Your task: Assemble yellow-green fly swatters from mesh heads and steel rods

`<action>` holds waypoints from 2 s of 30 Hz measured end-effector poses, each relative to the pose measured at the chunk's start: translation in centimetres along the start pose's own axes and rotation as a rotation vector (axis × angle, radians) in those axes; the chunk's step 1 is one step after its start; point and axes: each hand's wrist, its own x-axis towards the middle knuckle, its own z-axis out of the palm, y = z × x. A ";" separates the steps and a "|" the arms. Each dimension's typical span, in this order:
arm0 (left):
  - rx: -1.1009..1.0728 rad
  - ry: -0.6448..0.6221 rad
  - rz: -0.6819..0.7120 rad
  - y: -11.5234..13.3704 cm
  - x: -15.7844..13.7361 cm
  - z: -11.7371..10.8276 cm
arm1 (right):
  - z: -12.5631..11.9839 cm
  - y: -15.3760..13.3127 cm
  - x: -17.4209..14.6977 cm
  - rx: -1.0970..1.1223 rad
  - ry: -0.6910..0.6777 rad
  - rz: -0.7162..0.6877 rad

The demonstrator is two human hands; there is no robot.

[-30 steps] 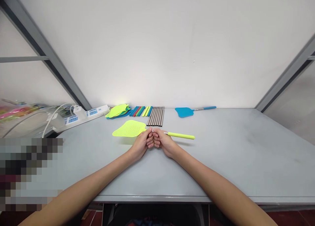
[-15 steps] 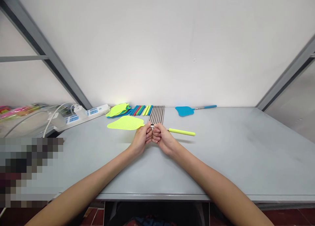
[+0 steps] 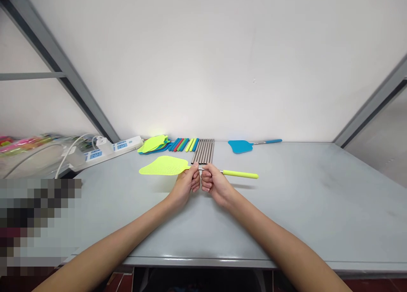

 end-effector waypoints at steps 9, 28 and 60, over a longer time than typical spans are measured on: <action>-0.029 0.044 -0.087 -1.6 0.2 -0.2 | -1.8 0.5 1.2 0.128 -0.030 0.226; -0.033 0.045 -0.095 -1.7 0.3 -0.3 | -2.3 0.3 1.5 0.143 -0.077 0.290; -0.054 -0.016 -0.115 -1.2 0.2 -0.6 | -1.5 0.1 1.0 -0.027 -0.052 0.174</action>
